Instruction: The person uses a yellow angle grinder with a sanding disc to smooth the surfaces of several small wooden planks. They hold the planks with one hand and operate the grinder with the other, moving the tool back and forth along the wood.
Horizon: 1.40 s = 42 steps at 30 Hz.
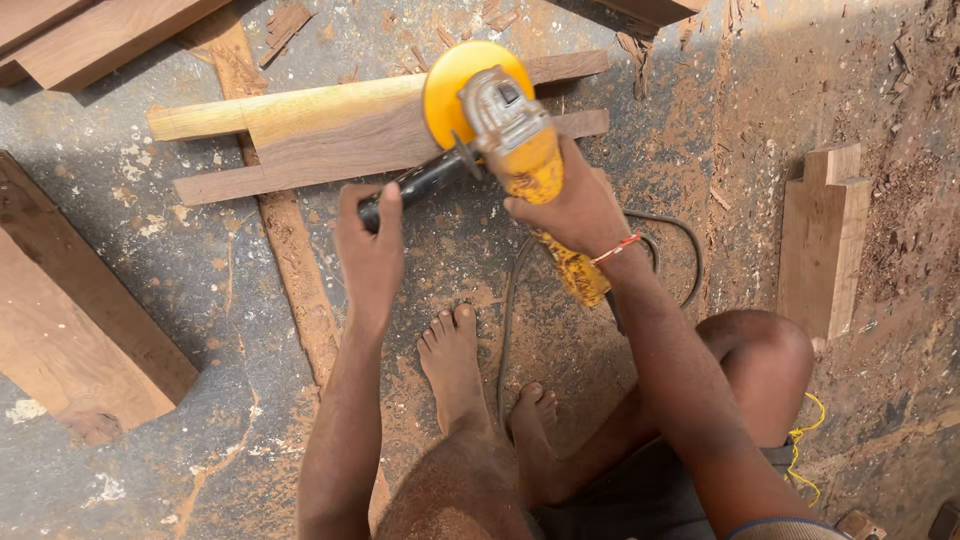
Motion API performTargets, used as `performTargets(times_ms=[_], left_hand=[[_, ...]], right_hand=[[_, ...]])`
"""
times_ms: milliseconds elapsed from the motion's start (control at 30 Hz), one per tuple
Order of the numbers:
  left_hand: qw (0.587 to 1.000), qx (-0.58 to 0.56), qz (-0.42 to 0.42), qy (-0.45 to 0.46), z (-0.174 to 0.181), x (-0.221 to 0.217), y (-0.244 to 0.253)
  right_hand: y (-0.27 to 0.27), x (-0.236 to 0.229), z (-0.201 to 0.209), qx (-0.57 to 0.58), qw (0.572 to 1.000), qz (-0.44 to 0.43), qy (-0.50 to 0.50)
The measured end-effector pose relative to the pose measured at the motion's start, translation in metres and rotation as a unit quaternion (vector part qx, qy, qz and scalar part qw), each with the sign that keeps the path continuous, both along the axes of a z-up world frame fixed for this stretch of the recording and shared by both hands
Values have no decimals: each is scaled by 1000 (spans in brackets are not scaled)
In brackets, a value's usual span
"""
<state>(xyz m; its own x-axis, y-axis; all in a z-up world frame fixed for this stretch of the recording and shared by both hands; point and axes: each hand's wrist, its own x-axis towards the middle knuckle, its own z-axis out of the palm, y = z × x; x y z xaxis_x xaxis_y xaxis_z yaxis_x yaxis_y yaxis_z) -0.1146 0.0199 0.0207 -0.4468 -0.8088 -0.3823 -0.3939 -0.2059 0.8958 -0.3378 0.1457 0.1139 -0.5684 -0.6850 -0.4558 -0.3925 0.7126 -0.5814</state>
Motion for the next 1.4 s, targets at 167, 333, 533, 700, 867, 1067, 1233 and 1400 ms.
performTargets(times_ms=[167, 333, 533, 700, 867, 1067, 1233, 1400], left_hand=[[988, -36, -151, 5, 23, -83, -4], [981, 2, -194, 16, 35, -97, 15], [994, 64, -88, -8, 9, -14, 27], [998, -11, 50, -37, -18, 83, 10], [978, -87, 154, 108, -27, 155, -10], [908, -391, 94, -114, -62, 160, -75], [943, -323, 46, 63, -86, 110, -137], [914, -303, 265, 51, -121, 65, -156]], right_hand=[[55, -52, -9, -37, 994, -97, -20], [93, -48, 0, -22, 983, -171, -69], [64, 12, -2, 0, 996, -85, -23], [-10, 70, -2, -27, 999, 15, -13], [-68, 104, 1, -39, 995, 84, -42], [-47, 77, 12, -81, 994, 72, -35], [3, 8, 43, -76, 995, 42, 38], [52, -30, 61, -76, 992, 2, 98]])
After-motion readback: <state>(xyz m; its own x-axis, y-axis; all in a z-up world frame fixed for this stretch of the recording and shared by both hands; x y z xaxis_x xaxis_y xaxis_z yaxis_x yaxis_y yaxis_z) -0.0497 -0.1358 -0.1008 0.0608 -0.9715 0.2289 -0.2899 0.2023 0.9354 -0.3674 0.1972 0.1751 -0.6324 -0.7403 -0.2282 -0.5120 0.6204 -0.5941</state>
